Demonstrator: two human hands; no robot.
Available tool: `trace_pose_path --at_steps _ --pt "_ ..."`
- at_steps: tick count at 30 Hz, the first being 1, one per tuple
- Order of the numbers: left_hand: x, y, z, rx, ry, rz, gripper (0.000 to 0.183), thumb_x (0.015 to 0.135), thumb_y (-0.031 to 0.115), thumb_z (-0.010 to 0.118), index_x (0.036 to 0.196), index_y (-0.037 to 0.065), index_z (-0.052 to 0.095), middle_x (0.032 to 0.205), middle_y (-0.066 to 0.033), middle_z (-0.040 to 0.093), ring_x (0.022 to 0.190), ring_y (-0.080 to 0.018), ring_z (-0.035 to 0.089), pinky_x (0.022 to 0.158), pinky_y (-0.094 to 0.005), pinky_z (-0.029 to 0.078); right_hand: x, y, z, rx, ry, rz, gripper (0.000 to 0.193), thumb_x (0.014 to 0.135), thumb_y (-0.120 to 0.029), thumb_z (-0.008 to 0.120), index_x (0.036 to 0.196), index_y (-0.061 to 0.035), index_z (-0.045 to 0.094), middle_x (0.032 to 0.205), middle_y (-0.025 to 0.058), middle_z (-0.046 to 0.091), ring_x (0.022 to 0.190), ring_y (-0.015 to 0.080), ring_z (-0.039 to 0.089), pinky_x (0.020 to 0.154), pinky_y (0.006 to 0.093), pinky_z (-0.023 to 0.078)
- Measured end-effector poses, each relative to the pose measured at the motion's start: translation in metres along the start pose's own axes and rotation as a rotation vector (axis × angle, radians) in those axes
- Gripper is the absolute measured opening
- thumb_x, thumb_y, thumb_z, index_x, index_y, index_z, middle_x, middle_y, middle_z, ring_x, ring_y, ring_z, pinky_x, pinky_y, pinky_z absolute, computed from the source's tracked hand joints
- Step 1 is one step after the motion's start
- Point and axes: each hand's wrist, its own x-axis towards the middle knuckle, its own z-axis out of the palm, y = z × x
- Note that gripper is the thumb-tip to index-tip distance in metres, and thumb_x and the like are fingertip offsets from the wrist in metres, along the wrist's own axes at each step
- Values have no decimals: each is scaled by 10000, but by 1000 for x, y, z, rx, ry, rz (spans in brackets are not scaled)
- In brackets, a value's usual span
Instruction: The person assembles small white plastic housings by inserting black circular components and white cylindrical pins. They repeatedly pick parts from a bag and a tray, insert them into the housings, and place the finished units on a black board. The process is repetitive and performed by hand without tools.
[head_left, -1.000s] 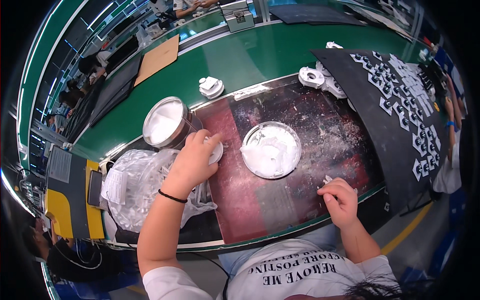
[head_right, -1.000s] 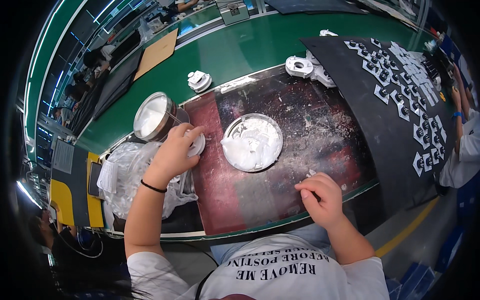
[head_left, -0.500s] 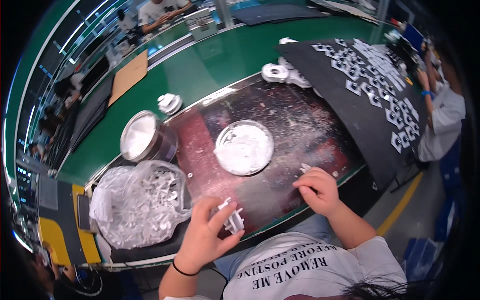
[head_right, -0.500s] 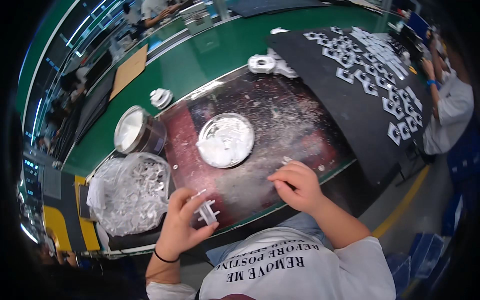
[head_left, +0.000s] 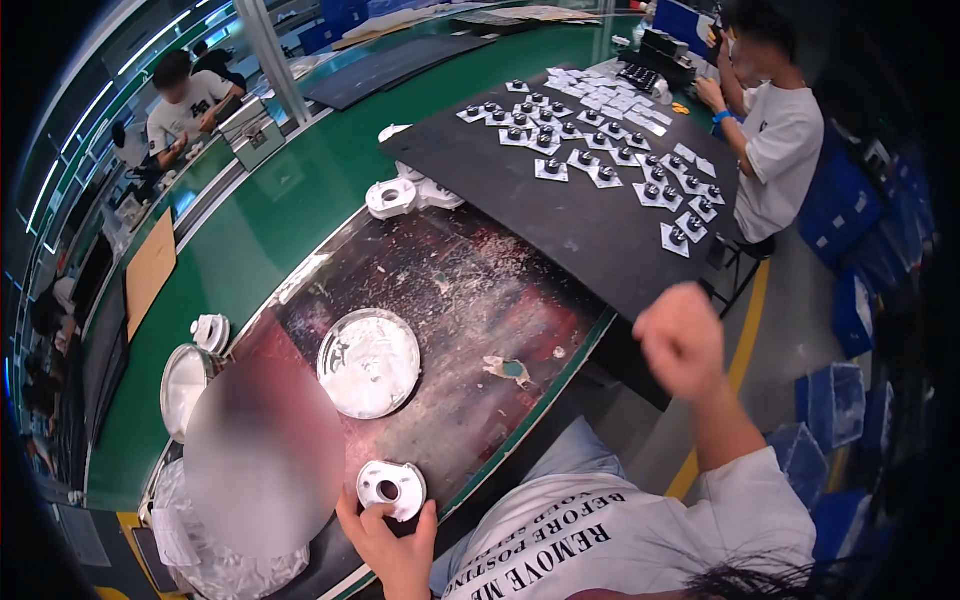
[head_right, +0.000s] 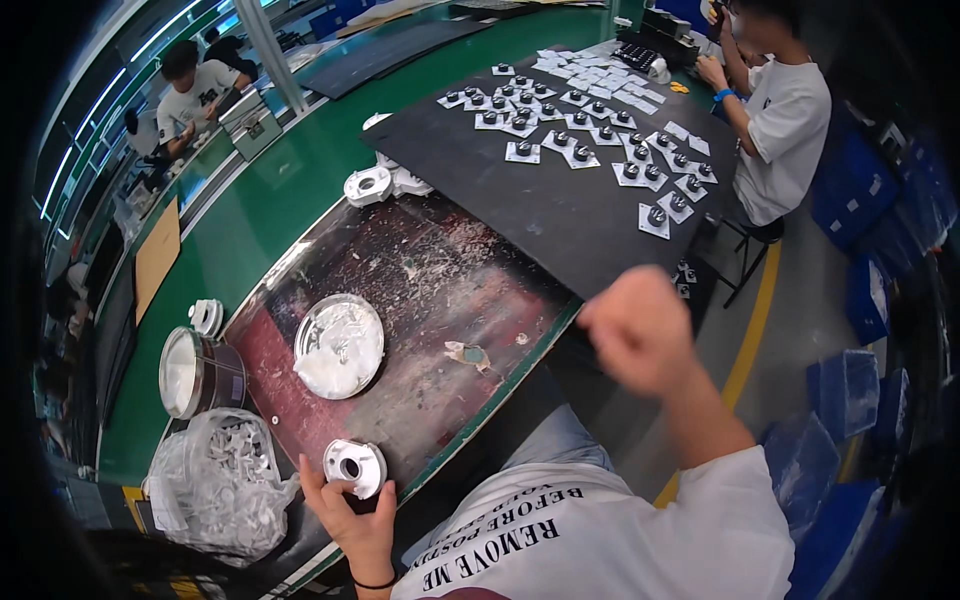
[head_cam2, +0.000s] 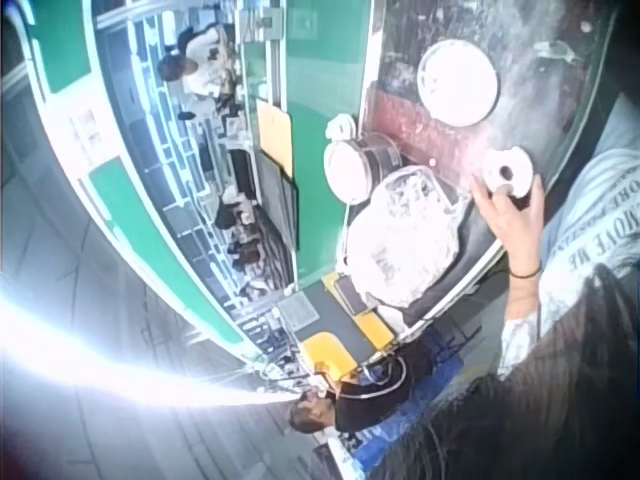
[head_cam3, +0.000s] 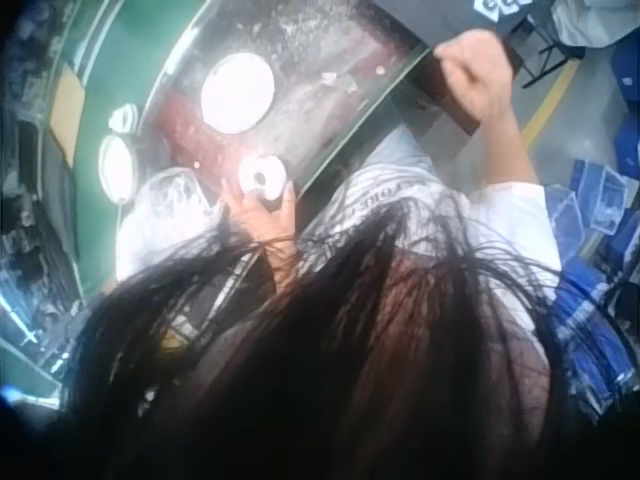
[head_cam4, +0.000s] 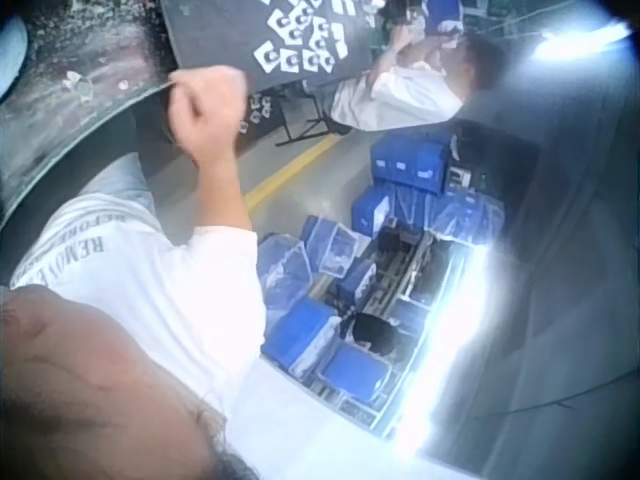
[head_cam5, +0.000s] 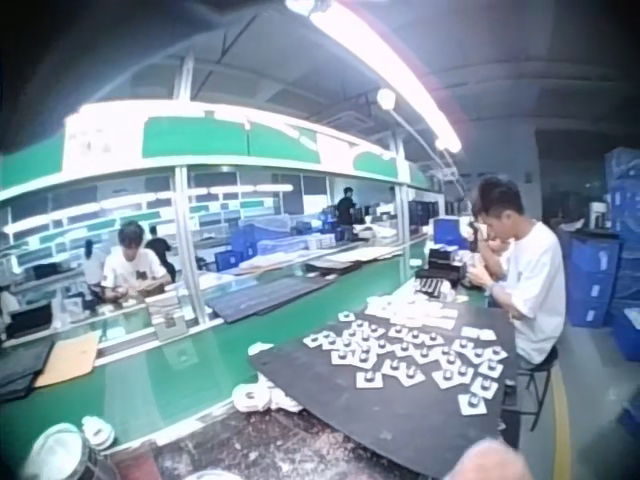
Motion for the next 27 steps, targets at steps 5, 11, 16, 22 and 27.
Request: trace_pose_path --at_steps 5,11,16,22,27 --pt "-2 -1 -6 54 -39 68 399 646 133 760 924 69 481 1319 -213 443 1101 -375 431 881 -406 376 0 77 -59 -617 -45 382 380 686 -248 716 1014 -67 651 1194 91 529 1147 277 441 963 397 322" --pt "1 -1 -6 99 -21 150 408 636 102 764 928 71 481 1287 -190 460 1109 -364 426 875 -419 375 23 101 -78 -711 -452 442 483 656 -408 743 1045 -129 680 1300 83 468 1288 283 321 1068 448 184" --pt "-4 -7 -2 -5 -21 -15 443 609 45 768 946 78 482 1296 -186 444 1132 -350 424 930 -422 356 46 116 -81 -581 -580 539 441 607 -388 773 940 -108 699 1281 67 484 1273 261 336 1063 446 190" --pt "0 9 -10 18 148 102 445 653 95 746 1011 70 483 1256 -194 453 1128 -334 431 956 -415 353 67 85 -69 -415 -453 238 412 604 -288 758 938 -74 647 1141 80 568 1147 266 466 1000 388 307" --pt "17 28 -23 -402 -75 161 394 759 168 704 1070 9 521 1108 -169 538 982 -290 521 872 -375 418 82 -25 8 68 -562 -105 414 612 -222 745 967 -54 614 930 103 630 865 279 603 784 374 469"
